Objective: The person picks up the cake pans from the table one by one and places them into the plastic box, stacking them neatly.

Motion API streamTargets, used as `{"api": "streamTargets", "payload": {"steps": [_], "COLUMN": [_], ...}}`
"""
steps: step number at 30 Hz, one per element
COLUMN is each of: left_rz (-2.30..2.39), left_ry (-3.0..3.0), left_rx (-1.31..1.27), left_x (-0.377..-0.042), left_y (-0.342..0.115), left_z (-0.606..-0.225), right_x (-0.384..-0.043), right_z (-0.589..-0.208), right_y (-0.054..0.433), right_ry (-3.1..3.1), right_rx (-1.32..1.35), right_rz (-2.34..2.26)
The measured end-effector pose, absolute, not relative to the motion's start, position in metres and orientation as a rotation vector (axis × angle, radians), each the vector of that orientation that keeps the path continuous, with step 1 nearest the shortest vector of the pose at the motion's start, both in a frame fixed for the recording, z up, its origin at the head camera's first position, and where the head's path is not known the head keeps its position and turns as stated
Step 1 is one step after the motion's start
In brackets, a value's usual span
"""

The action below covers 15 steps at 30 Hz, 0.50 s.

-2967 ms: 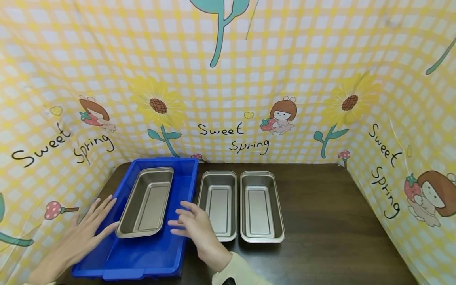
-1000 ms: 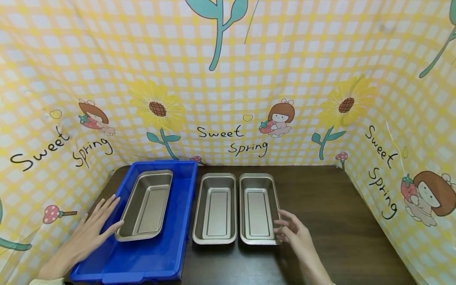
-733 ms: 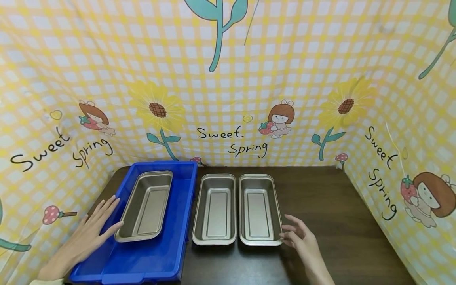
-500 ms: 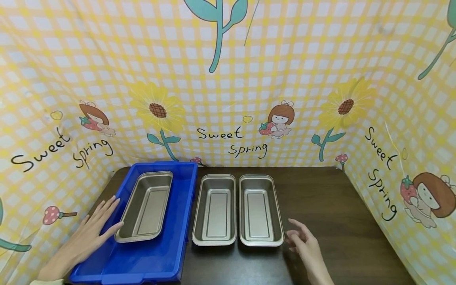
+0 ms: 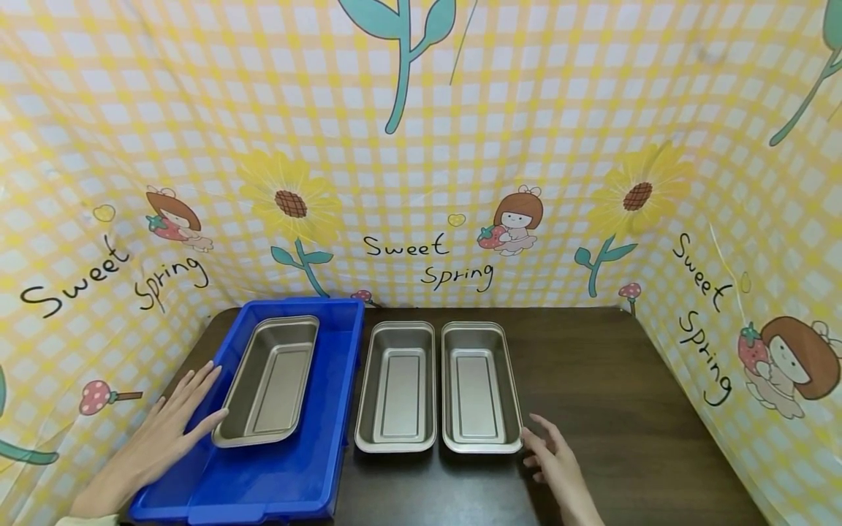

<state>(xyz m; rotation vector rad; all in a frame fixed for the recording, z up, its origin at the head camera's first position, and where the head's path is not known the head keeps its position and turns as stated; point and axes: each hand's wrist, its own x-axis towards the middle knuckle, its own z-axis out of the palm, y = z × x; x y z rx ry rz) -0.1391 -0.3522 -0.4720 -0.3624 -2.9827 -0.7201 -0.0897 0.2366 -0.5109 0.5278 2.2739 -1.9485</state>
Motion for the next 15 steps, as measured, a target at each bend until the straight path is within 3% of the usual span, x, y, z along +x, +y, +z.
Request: {"api": "streamTargets", "payload": {"steps": [15], "left_rz": [-0.734], "left_ry": [-2.989], "left_rx": [-0.352], "left_x": [-0.1387], "left_y": [-0.3516], "left_z": [-0.4711], "right_x": [-0.0939], "right_z": [-0.5188], "right_y": [0.228], "right_ry": [2.251], "right_rx": [0.469], "right_rz": [-1.967]}}
